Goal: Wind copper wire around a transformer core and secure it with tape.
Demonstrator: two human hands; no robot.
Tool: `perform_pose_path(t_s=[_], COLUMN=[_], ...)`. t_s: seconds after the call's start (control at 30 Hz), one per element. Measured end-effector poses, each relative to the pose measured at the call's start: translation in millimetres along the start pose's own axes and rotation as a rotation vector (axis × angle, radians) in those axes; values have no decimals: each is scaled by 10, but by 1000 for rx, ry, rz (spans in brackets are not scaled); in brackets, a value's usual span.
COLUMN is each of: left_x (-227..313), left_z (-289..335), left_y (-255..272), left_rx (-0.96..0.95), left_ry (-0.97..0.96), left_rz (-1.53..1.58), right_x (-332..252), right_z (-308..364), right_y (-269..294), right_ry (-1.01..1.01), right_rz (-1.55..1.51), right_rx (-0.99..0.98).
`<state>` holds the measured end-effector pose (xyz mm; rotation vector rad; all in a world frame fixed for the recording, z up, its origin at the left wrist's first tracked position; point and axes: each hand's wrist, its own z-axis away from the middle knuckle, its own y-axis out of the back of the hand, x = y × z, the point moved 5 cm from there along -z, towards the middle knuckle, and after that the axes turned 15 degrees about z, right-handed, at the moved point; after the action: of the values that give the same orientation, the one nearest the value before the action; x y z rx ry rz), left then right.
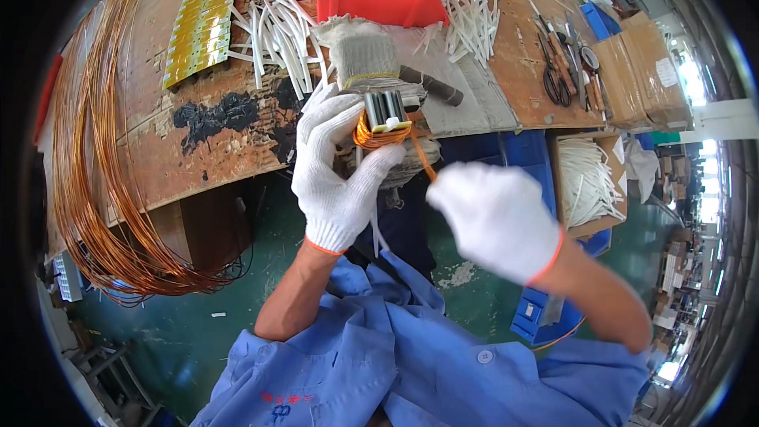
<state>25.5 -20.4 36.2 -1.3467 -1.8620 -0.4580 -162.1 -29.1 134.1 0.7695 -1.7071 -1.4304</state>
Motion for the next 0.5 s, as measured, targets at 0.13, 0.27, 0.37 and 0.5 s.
perform_pose_path(t_s=[0.13, 0.27, 0.37, 0.5], left_x=[125, -242, -313, -40], left_z=[-85, 112, 273, 42], left_y=[-13, -19, -38, -36], left_rx=[-67, 11, 105, 102], left_ry=[-29, -43, 242, 186], left_rz=[27, 70, 110, 65], right_x=[-646, -644, -237, 608], right_z=[-206, -987, -1632, -1771], right_y=[338, 388, 295, -11], right_ry=[32, 211, 397, 119], right_rz=[154, 242, 144, -255], right_rx=[-174, -16, -94, -418])
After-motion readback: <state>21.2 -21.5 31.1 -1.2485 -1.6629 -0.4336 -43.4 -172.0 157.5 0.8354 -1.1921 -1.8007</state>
